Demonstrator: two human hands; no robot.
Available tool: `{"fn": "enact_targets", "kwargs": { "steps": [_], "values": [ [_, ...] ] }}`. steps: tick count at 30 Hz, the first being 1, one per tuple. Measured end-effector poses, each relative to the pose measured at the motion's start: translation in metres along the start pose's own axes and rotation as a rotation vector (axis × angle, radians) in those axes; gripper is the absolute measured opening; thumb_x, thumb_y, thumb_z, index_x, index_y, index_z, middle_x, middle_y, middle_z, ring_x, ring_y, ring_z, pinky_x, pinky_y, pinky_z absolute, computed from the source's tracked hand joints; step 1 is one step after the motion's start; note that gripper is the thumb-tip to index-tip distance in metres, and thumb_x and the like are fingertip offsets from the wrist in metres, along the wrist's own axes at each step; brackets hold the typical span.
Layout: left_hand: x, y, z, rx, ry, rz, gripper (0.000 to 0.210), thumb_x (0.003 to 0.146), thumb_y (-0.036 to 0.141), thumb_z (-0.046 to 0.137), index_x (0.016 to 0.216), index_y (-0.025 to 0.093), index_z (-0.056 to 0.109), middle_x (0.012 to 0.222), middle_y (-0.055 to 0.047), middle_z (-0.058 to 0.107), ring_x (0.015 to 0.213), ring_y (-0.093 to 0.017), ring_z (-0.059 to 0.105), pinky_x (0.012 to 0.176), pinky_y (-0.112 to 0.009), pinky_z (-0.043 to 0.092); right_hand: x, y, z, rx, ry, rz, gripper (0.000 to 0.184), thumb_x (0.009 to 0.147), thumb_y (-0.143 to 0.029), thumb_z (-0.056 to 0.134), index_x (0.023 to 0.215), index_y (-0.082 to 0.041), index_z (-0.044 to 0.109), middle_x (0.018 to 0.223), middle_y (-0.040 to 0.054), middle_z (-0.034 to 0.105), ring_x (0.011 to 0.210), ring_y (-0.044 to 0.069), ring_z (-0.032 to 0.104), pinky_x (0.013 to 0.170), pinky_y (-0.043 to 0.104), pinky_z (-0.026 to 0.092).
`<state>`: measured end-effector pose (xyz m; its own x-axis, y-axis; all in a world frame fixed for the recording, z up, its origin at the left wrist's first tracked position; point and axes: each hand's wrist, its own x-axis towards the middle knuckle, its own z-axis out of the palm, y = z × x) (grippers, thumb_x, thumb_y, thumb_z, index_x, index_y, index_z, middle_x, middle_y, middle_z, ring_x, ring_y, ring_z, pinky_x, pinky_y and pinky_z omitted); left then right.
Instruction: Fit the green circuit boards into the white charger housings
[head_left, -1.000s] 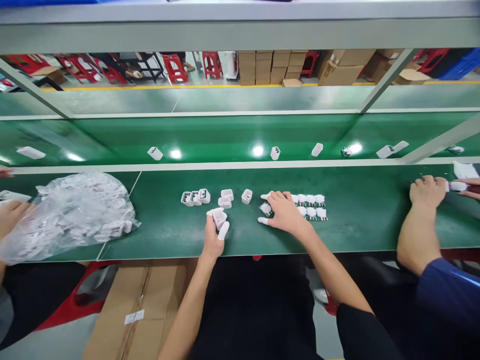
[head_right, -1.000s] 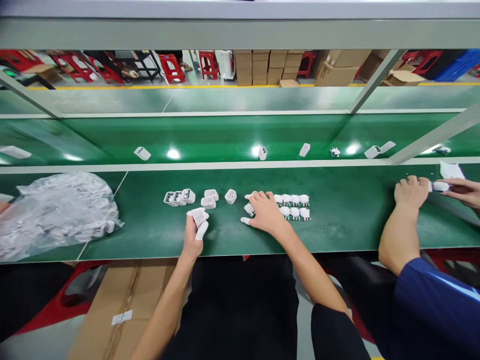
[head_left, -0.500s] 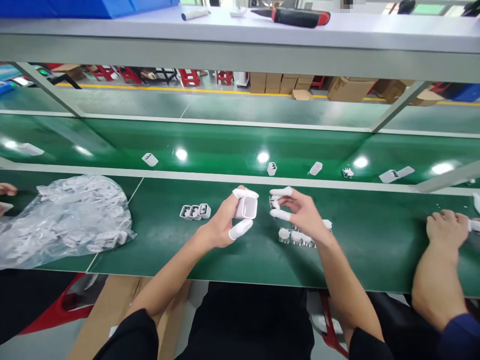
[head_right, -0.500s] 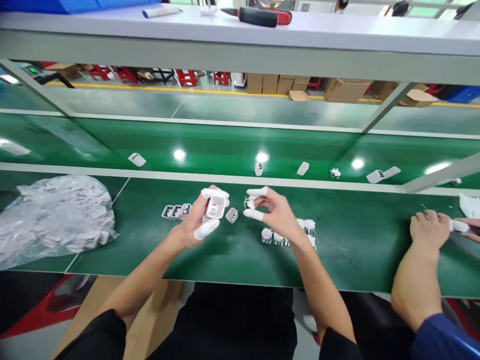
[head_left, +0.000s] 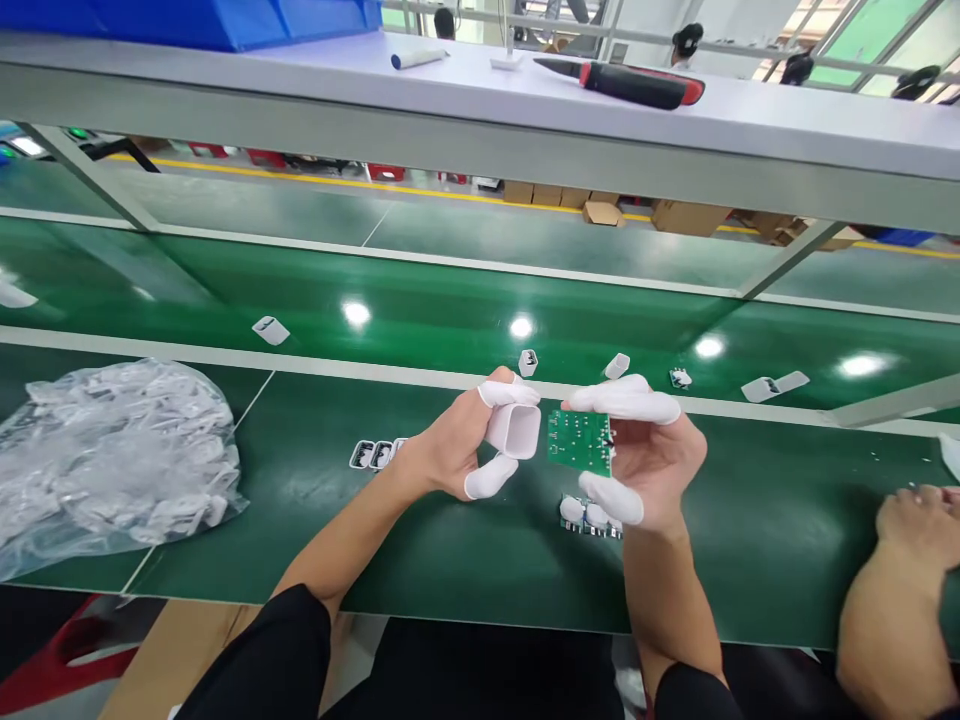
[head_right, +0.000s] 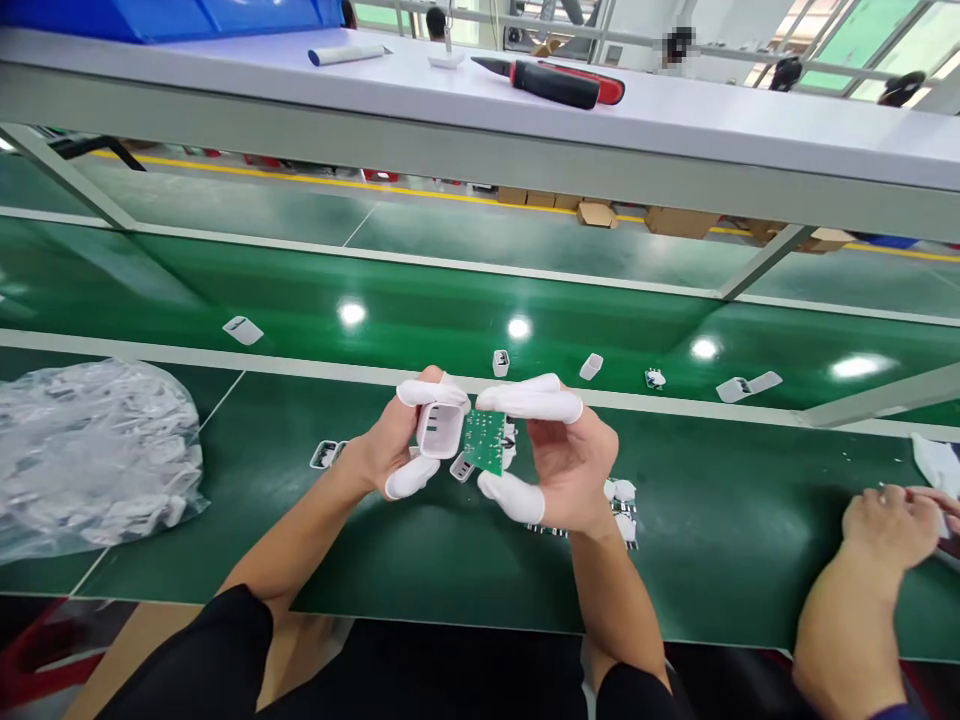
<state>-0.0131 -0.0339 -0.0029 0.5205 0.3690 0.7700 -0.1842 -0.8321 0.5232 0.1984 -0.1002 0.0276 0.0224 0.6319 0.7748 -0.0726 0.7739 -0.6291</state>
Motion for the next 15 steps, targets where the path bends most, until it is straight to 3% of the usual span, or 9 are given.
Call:
{"fn": "enact_targets", "kwargs": {
  "steps": [4, 10, 13, 15],
  "values": [
    [0.0, -0.003, -0.006, 0.082, -0.01, 0.068, 0.057, 0.092, 0.028, 0.065, 0.147, 0.03, 0.047, 0.088, 0.0, 0.054, 0.076, -0.023, 0.056, 0.065, -0.038, 0.051, -0.009, 0.008, 0.007, -0.021, -0.036, -0.042, 0.065, 0.077, -0.023, 0.1, 0.138, -0.033, 0.079, 0.119, 0.0082, 0.086, 0.103, 0.035, 0.084, 0.079, 0.054, 0.074],
    [-0.003, -0.008, -0.007, 0.106, -0.013, 0.086, 0.058, 0.092, 0.038, 0.068, 0.145, 0.028, 0.048, 0.087, 0.0, 0.053, 0.075, -0.021, 0.057, 0.063, -0.037, 0.052, -0.013, 0.012, 0.014, -0.128, -0.066, -0.055, 0.074, 0.072, -0.032, 0.105, 0.14, -0.042, 0.077, 0.118, 0.0035, 0.086, 0.102, 0.036, 0.084, 0.084, 0.059, 0.073],
    [-0.003, -0.007, -0.006, 0.107, 0.012, 0.121, 0.058, 0.091, 0.033, 0.068, 0.146, 0.028, 0.049, 0.087, 0.001, 0.052, 0.072, -0.02, 0.055, 0.061, -0.035, 0.049, -0.026, 0.018, 0.007, -0.2, -0.042, 0.035, 0.08, 0.067, -0.044, 0.105, 0.139, -0.052, 0.072, 0.125, 0.0003, 0.083, 0.117, 0.043, 0.081, 0.094, 0.071, 0.071],
    [-0.003, -0.006, -0.005, 0.102, -0.002, 0.079, 0.054, 0.091, 0.037, 0.069, 0.142, 0.027, 0.053, 0.087, 0.001, 0.052, 0.071, -0.02, 0.055, 0.061, -0.036, 0.048, -0.038, 0.025, 0.0, -0.283, -0.12, 0.188, 0.085, 0.064, -0.055, 0.102, 0.14, -0.06, 0.066, 0.132, -0.0012, 0.08, 0.13, 0.046, 0.076, 0.096, 0.075, 0.07]
  ]
}}
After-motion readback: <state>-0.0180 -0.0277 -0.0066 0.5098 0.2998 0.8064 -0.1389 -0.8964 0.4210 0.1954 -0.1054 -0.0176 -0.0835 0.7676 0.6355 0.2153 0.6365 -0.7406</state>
